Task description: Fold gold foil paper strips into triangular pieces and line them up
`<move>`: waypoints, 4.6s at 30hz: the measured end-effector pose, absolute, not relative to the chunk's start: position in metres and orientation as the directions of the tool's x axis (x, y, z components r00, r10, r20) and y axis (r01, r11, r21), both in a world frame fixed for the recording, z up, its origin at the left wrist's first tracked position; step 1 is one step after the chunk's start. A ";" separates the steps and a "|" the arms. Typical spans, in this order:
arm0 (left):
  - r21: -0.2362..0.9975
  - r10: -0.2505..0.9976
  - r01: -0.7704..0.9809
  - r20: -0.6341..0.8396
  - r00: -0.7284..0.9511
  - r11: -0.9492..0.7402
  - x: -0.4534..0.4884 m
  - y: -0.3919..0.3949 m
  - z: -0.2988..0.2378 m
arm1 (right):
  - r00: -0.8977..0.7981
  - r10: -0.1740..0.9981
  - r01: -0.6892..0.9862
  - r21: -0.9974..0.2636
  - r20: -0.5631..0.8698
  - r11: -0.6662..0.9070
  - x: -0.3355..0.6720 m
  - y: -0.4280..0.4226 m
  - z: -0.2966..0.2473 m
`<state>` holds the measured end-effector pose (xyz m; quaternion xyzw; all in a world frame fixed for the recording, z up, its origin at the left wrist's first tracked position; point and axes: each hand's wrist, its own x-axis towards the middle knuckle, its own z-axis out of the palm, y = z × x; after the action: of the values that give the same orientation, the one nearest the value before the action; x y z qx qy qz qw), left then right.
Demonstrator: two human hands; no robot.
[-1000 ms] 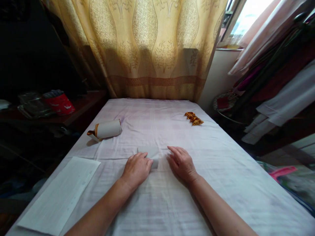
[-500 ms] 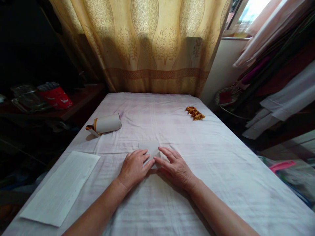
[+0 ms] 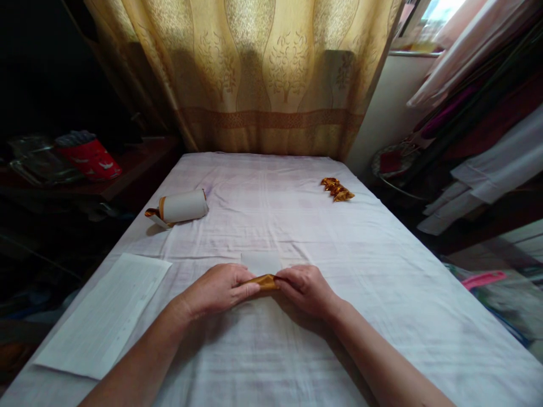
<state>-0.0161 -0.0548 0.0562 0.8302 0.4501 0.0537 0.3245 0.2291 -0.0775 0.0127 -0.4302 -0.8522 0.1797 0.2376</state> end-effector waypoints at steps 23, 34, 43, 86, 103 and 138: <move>0.355 0.927 0.858 0.100 0.360 -0.372 0.005 -0.039 0.018 | -0.164 0.966 0.968 -0.224 -0.202 0.117 0.200 -0.038 0.046; 0.354 0.933 0.867 0.053 0.357 -0.352 0.005 -0.039 0.021 | -0.198 0.958 0.960 -0.237 -0.209 0.147 0.201 -0.028 0.046; 0.455 0.938 0.828 0.052 0.341 -0.327 0.006 -0.039 0.024 | -0.238 0.932 0.942 -0.299 -0.273 0.153 0.203 -0.024 0.053; 0.598 0.962 0.761 0.073 0.263 -0.253 -0.009 -0.024 0.016 | -0.285 0.908 0.811 -0.582 -0.307 0.058 0.226 -0.012 0.048; 0.257 0.906 0.870 0.172 0.387 -0.420 -0.005 -0.028 0.010 | -0.243 0.951 0.951 -0.240 -0.191 0.194 0.203 -0.017 0.044; 0.020 0.886 0.898 0.177 0.429 -0.439 0.016 -0.058 0.031 | -0.380 0.914 0.906 -0.257 -0.145 0.336 0.196 -0.039 0.045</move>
<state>0.0163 -0.0579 0.0310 0.8445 0.5281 0.0807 -0.0388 0.1962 -0.0392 0.0453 -0.5568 -0.8171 0.1487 0.0128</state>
